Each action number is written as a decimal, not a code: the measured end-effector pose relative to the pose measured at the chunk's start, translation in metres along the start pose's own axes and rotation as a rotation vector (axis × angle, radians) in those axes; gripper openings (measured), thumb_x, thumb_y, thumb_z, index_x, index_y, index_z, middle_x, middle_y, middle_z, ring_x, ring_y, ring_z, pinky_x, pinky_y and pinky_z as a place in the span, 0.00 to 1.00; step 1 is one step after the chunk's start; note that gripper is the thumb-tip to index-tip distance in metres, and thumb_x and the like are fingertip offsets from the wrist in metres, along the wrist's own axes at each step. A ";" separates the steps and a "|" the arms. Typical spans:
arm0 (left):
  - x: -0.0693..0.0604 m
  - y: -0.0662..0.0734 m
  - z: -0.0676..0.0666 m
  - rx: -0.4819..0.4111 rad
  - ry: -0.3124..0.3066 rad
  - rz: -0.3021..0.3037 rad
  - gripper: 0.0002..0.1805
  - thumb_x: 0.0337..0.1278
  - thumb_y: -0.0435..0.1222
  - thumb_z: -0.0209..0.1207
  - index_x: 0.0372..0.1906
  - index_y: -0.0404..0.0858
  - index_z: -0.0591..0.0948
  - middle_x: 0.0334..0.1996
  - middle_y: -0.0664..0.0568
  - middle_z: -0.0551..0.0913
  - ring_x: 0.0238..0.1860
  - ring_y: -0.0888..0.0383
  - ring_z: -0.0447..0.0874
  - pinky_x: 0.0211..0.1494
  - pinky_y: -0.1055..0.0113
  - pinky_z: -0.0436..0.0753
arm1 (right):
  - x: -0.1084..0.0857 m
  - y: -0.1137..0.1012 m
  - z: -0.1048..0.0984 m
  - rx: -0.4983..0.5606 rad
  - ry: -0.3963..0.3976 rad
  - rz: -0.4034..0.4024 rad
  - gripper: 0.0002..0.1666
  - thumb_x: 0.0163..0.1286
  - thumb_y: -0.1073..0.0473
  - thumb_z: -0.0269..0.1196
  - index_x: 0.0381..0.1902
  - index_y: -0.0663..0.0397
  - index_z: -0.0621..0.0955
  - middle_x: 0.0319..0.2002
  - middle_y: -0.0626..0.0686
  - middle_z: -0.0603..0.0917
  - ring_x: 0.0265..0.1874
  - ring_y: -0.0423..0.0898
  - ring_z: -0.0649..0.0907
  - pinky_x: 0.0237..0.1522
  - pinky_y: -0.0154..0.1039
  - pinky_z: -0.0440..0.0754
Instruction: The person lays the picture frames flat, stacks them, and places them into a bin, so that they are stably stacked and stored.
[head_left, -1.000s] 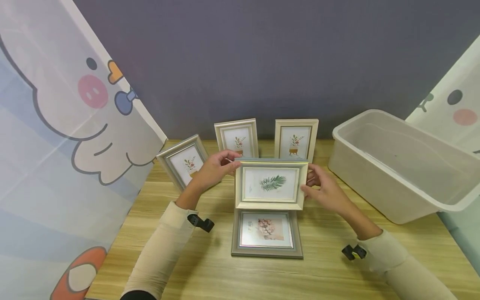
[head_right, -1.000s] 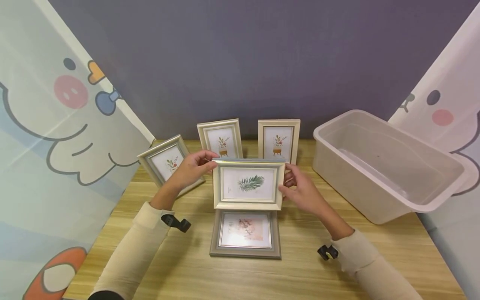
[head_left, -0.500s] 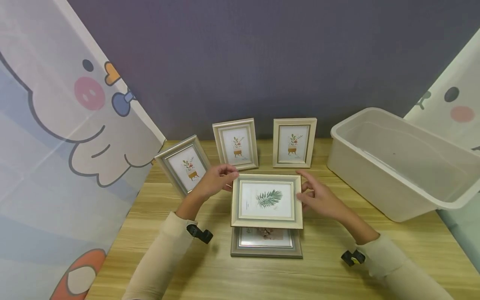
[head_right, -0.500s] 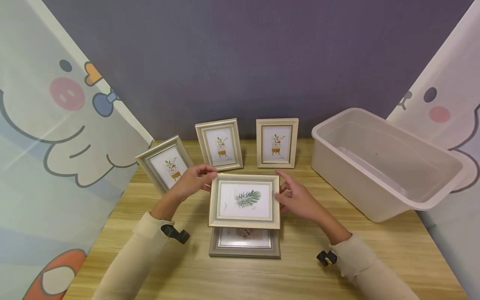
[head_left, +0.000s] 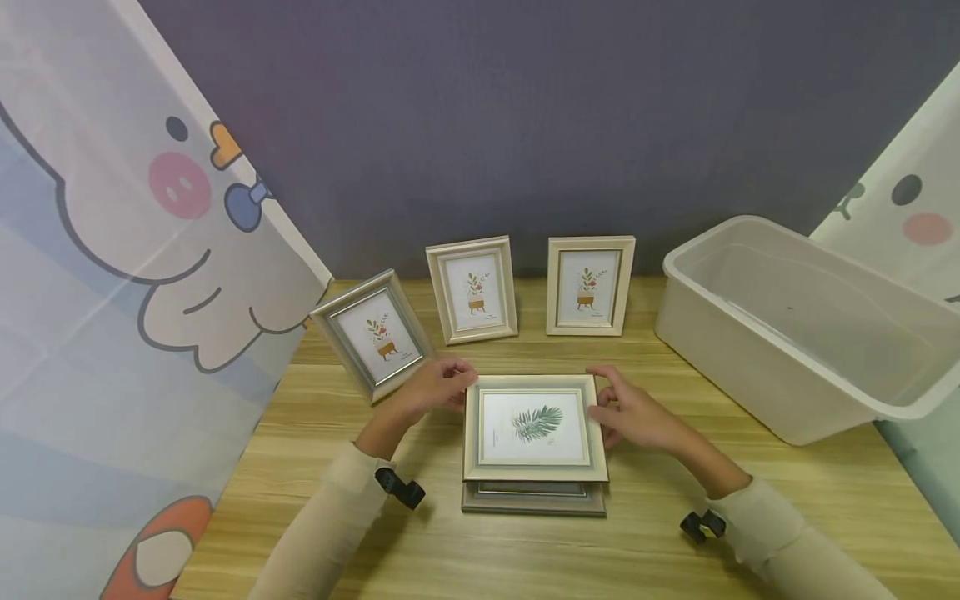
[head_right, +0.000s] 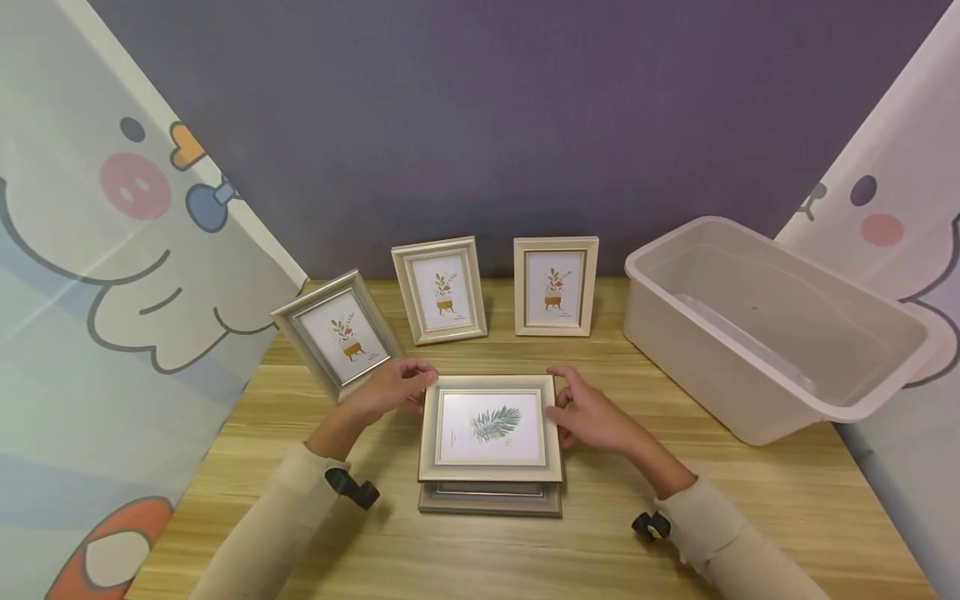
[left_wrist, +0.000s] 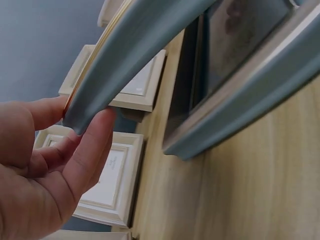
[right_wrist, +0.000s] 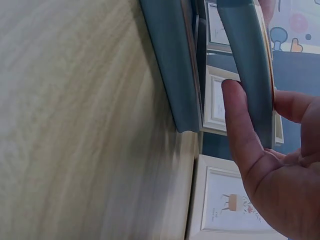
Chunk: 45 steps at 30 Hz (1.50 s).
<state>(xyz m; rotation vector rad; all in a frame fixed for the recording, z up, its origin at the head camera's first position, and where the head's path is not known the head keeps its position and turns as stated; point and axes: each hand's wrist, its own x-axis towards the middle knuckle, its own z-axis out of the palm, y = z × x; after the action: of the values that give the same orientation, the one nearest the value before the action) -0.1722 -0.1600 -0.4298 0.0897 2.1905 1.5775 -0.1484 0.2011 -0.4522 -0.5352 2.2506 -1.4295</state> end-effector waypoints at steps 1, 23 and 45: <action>-0.001 -0.001 0.001 0.004 -0.004 -0.005 0.16 0.73 0.38 0.58 0.54 0.29 0.79 0.39 0.46 0.80 0.36 0.54 0.86 0.43 0.58 0.91 | 0.000 0.001 0.001 -0.004 -0.010 0.006 0.42 0.77 0.58 0.59 0.79 0.59 0.51 0.37 0.60 0.80 0.26 0.52 0.85 0.29 0.46 0.89; -0.007 -0.023 0.008 0.106 -0.104 -0.094 0.14 0.74 0.38 0.57 0.49 0.29 0.80 0.31 0.46 0.82 0.29 0.56 0.85 0.38 0.61 0.90 | -0.003 0.010 0.006 -0.048 -0.153 0.037 0.39 0.77 0.58 0.59 0.74 0.69 0.54 0.30 0.56 0.80 0.24 0.52 0.85 0.27 0.44 0.88; -0.001 -0.031 0.011 0.218 -0.069 -0.092 0.14 0.74 0.42 0.57 0.49 0.34 0.83 0.32 0.46 0.85 0.30 0.56 0.86 0.37 0.61 0.89 | -0.002 0.014 0.008 -0.194 -0.146 0.014 0.39 0.77 0.54 0.60 0.73 0.72 0.59 0.29 0.52 0.83 0.22 0.45 0.82 0.26 0.37 0.82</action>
<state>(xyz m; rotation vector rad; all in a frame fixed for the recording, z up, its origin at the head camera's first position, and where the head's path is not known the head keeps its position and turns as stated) -0.1604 -0.1615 -0.4609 0.1067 2.2713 1.2642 -0.1443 0.2019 -0.4679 -0.6616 2.2825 -1.1331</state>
